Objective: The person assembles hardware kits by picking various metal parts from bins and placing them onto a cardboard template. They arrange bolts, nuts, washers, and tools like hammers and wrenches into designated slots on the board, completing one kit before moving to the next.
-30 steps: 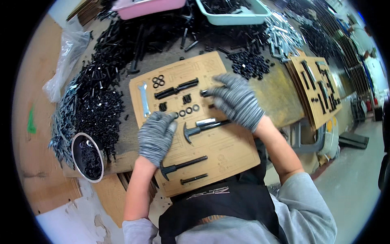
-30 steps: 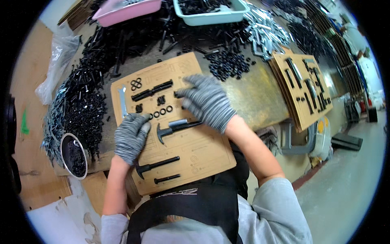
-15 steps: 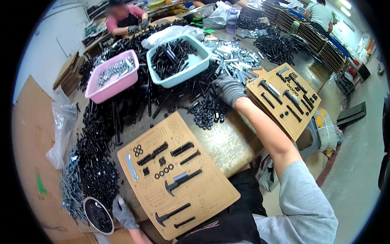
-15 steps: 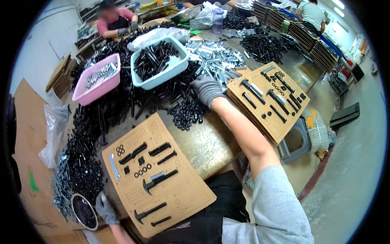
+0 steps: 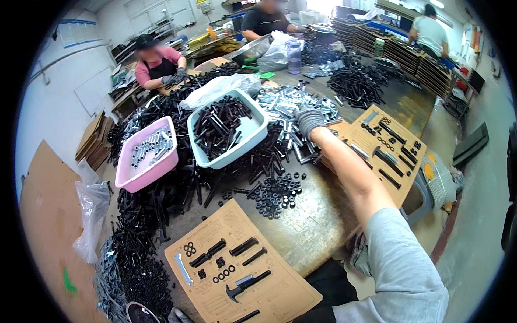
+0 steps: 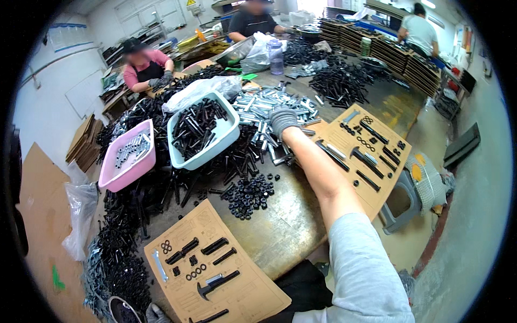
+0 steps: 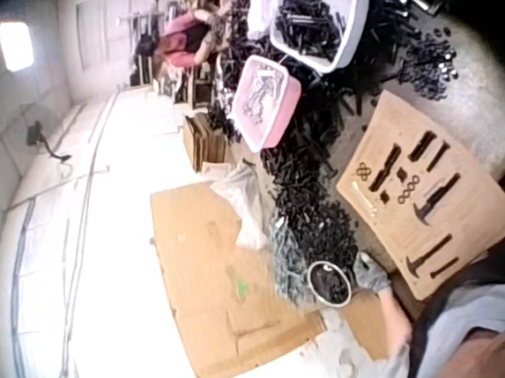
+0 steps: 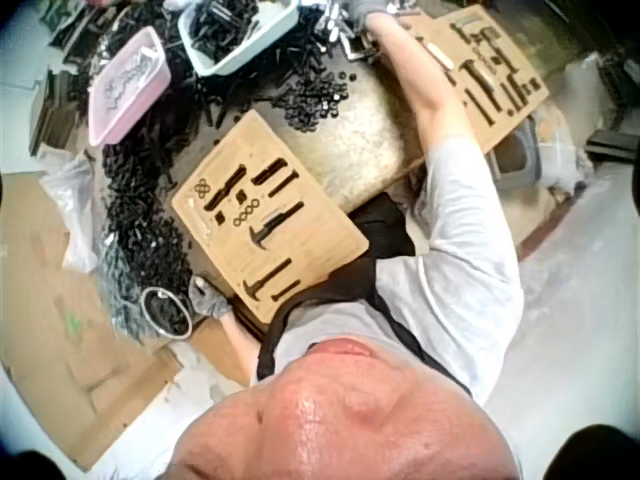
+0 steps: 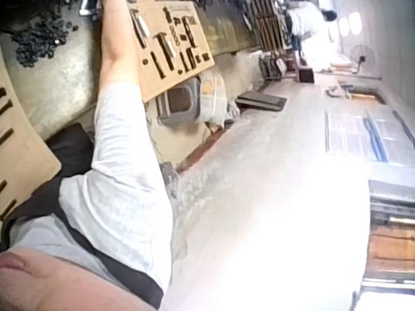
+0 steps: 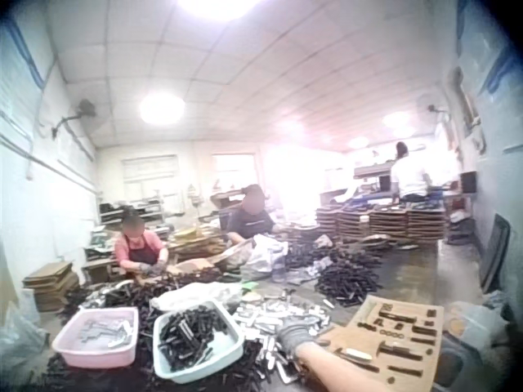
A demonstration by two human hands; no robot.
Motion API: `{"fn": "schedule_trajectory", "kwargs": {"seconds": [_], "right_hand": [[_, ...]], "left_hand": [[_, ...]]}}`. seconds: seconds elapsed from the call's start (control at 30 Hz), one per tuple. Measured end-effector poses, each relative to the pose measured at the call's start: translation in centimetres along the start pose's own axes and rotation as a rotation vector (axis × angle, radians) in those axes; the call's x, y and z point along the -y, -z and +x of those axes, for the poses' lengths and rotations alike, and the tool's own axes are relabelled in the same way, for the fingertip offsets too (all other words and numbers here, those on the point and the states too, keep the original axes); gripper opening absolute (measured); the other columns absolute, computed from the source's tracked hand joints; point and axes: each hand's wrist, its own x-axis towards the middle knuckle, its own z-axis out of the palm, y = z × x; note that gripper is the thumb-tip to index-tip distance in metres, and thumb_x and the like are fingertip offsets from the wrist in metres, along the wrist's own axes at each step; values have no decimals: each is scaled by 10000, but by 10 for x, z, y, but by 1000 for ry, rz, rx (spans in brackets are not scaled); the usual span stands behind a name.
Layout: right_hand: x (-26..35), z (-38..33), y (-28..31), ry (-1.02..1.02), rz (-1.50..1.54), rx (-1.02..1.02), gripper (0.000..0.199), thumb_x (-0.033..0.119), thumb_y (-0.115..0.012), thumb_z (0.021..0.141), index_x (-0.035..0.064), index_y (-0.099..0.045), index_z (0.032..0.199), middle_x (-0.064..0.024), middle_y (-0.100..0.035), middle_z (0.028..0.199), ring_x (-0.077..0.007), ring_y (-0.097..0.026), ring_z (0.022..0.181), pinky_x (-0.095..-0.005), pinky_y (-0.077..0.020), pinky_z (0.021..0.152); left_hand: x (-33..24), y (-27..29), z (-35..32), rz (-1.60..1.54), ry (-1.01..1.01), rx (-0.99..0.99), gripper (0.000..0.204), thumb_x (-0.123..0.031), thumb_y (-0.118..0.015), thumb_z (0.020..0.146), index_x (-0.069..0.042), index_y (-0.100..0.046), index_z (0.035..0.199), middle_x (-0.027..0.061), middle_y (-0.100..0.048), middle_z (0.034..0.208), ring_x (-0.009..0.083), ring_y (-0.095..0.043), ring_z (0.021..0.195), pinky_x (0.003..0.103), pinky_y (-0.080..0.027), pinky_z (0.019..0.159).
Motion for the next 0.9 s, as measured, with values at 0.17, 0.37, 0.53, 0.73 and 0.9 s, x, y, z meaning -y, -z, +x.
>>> {"fn": "schedule_trajectory", "kwargs": {"seconds": [0.17,0.37,0.53,0.73,0.9], "right_hand": [[-7,25,0,184,-88,164,214,106,-607,722,53,-731,887,-202,-693,904,-334,-685,811,-446,-548,703],[-16,26,45,-69,224,202,407,238,-582,690,-13,-662,1000,-269,-657,938,-383,-656,883,-438,-519,788],[52,24,90,48,863,-231,280,250,-511,839,47,-639,984,-231,-658,931,-370,-637,880,-423,-503,797],[167,53,107,597,90,157,193,154,-630,755,103,-695,929,-175,-684,875,-348,-670,832,-422,-528,725],[201,66,89,711,-327,198,238,89,-555,819,42,-723,982,-191,-695,973,-330,-691,876,-428,-553,730]], "left_hand": [[-16,7,0,55,-17,31,414,-405,-534,947,-29,-690,1025,136,-701,927,276,-644,832,356,-501,776],[3,0,5,53,-25,5,402,-395,-565,929,-23,-688,1018,138,-703,953,269,-654,850,350,-507,793],[17,1,-1,51,-24,13,373,-345,-602,914,-1,-674,1038,129,-699,942,246,-651,831,338,-515,771],[23,-9,0,-36,9,-55,245,-204,-575,934,24,-666,929,150,-662,883,277,-620,820,373,-492,812],[33,-16,1,0,-67,-51,221,-179,-580,921,22,-669,946,149,-669,892,264,-625,816,360,-496,787]]}}
